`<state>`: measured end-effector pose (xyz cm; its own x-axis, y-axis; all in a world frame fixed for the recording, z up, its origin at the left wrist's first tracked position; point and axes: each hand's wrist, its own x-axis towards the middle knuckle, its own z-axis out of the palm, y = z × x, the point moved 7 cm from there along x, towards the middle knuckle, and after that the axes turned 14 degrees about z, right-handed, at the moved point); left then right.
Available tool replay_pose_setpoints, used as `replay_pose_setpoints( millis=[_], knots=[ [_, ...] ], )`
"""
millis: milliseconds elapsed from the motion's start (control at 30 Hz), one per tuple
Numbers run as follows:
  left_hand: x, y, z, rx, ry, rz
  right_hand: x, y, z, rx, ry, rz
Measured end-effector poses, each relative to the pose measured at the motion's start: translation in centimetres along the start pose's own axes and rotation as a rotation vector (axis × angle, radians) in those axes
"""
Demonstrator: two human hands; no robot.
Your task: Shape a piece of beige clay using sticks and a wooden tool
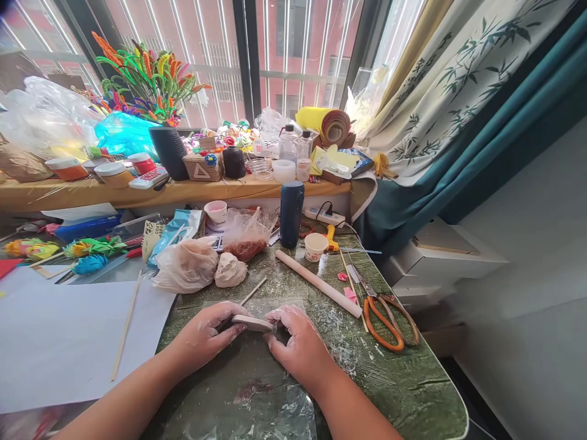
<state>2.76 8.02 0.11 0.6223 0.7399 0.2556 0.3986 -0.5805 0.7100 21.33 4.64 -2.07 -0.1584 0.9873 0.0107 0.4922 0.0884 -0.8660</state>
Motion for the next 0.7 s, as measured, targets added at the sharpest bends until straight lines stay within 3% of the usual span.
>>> replay_pose_setpoints(
  millis=[167,700],
  knots=[
    [-0.02,-0.10,-0.20,-0.010,0.042,-0.001,-0.26,-0.61,-0.02,-0.016,-0.008,-0.072],
    [-0.22,-0.43,-0.01,0.018,0.038,-0.002,-0.26,-0.55,0.12,-0.068,0.017,-0.089]
  ],
)
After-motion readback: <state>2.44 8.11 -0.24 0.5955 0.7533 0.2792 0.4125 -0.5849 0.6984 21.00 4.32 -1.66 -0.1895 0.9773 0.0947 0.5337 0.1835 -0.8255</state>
